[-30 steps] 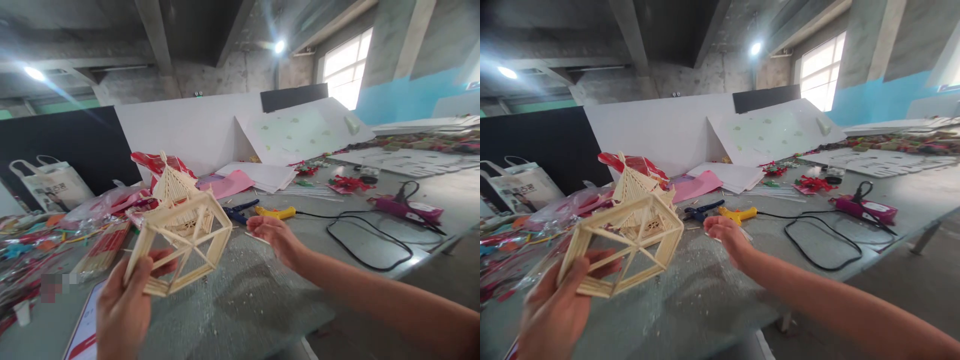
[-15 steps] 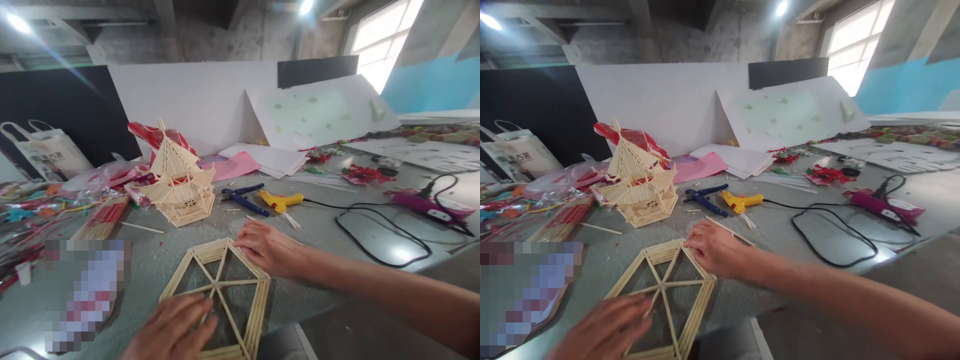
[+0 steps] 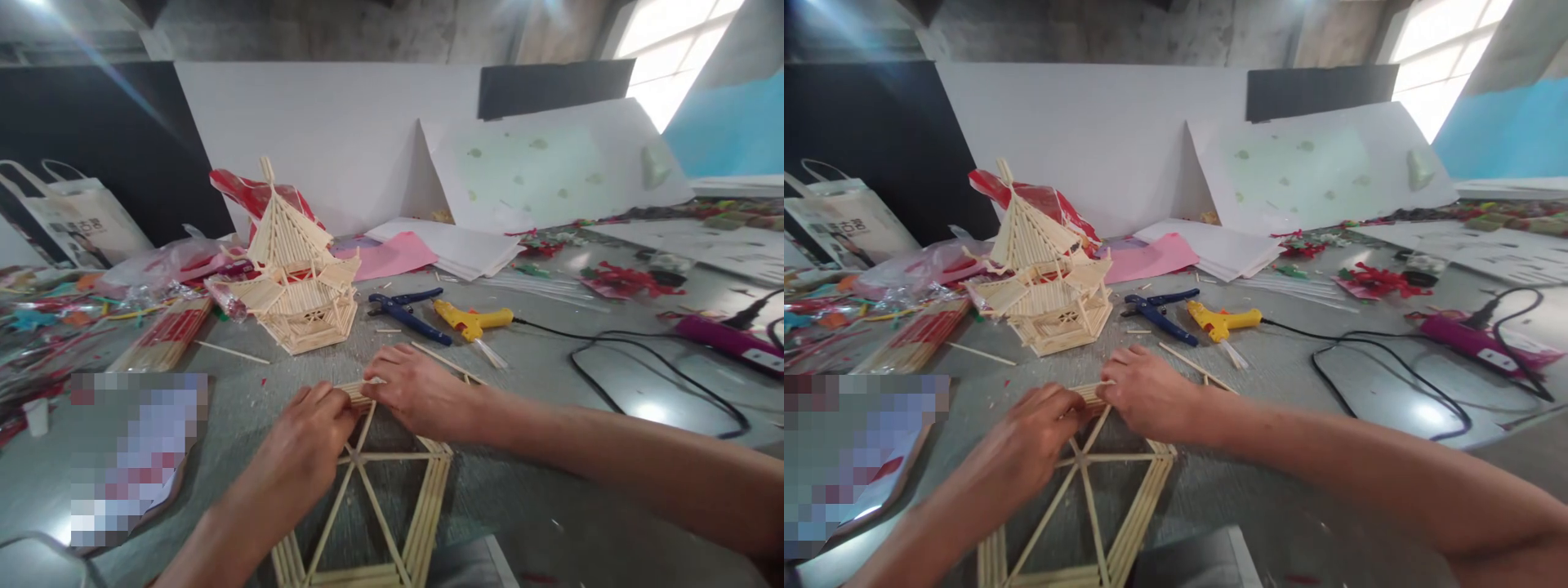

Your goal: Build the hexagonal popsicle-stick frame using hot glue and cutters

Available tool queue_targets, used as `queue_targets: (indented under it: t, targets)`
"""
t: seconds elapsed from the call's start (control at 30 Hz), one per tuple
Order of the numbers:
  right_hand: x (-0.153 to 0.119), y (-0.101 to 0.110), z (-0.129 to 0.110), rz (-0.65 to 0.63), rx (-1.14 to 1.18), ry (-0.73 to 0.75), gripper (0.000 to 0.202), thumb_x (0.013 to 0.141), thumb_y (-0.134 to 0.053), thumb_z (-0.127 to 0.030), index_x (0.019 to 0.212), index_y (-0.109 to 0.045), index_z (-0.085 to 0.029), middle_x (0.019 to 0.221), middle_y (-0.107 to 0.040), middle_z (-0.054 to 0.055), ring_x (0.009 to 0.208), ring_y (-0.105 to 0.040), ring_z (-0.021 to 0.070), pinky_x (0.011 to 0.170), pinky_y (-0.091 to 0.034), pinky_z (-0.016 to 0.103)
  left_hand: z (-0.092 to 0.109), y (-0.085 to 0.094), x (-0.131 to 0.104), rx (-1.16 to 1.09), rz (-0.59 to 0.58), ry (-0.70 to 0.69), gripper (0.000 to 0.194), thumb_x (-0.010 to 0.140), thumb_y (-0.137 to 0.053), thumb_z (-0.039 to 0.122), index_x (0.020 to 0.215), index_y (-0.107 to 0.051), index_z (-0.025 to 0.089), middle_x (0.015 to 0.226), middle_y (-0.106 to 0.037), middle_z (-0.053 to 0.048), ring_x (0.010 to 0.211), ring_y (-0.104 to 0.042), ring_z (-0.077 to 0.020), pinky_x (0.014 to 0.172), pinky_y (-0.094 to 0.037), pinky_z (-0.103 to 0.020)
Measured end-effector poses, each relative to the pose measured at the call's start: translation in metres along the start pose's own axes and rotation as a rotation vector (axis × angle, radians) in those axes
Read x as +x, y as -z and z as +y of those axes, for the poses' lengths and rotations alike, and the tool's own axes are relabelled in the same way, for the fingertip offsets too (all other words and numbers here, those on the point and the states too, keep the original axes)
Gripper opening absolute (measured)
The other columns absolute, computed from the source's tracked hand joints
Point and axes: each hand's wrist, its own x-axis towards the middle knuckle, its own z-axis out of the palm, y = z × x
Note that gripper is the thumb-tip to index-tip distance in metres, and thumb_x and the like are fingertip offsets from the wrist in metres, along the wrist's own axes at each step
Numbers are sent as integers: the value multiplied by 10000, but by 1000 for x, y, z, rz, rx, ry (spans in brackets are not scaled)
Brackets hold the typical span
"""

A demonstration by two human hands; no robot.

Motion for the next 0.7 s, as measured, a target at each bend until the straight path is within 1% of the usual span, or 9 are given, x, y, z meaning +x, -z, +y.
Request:
queue_targets:
  t: [0.1, 0.2, 0.33, 0.4, 0.47, 0.53, 0.57, 0.63, 0.7]
  targets:
    - [0, 1, -1, -46, -39, 35, 116, 822, -525, -135, 840, -640, -133, 846, -616, 68, 870, -474, 203, 758, -346, 346, 0, 1, -2, 0, -24, -10, 316, 836, -372, 54, 976, -629, 172, 932, -613, -67, 894, -508, -223, 774, -417, -393]
    - [1, 1, -3, -71, -62, 65, 114, 829, -520, -142, 825, -632, -126, 820, -622, 72, 846, -476, 201, 744, -343, 348, -2, 0, -1, 3, -29, -19, 315, 826, -374, 47, 964, -630, 168, 936, -620, -71, 911, -515, -226, 788, -415, -393]
    - [1, 1, -6, -91, -69, 67, 125, 832, -507, -141, 850, -626, -109, 830, -627, 90, 854, -492, 211, 749, -357, 356, -2, -1, 0, -1, -20, -5, 305, 804, -398, 42, 932, -639, 178, 928, -634, -62, 902, -534, -213, 786, -423, -372]
    - [0, 1, -6, -102, -34, 66, 131, 826, -499, -127, 851, -626, -104, 834, -633, 98, 864, -503, 222, 761, -369, 371, -2, -2, -2, 1, -15, 0, 305, 795, -411, 40, 926, -642, 189, 933, -640, -50, 902, -541, -208, 787, -429, -365]
    - [-2, 2, -4, -63, 78, 44, 173, 815, -477, -95, 897, -628, -109, 894, -645, 106, 921, -515, 236, 813, -373, 401, -2, -1, -4, -1, 16, -2, 320, 796, -410, 39, 938, -646, 203, 935, -646, -39, 897, -549, -200, 787, -436, -361]
    - [-3, 5, 1, 64, 323, -52, 274, 791, -442, -59, 988, -620, -128, 1018, -641, 111, 1013, -517, 234, 892, -361, 429, -4, 1, -7, -17, 102, 3, 346, 802, -398, 36, 971, -645, 209, 955, -652, -36, 904, -559, -194, 793, -444, -360]
    - [-4, 8, 4, 150, 515, -126, 333, 772, -428, -48, 1036, -607, -143, 1072, -631, 105, 1043, -522, 223, 921, -360, 433, -5, 3, -8, -29, 170, 12, 358, 805, -392, 35, 1000, -639, 206, 971, -653, -38, 913, -563, -191, 800, -447, -359]
    - [-4, 17, 11, 310, 1019, -278, 415, 730, -409, -50, 1087, -584, -168, 1106, -629, 84, 1043, -557, 198, 945, -380, 431, -7, 8, -8, -65, 330, 53, 354, 825, -393, 59, 1063, -616, 197, 1010, -649, -46, 949, -570, -188, 823, -450, -357]
    - [-3, 27, 15, 406, 1552, -374, 441, 687, -407, -59, 1074, -582, -179, 1072, -649, 60, 1014, -592, 188, 961, -394, 434, -7, 15, -5, -130, 473, 121, 298, 849, -428, 131, 1084, -601, 192, 1019, -651, -50, 950, -585, -181, 825, -459, -346]
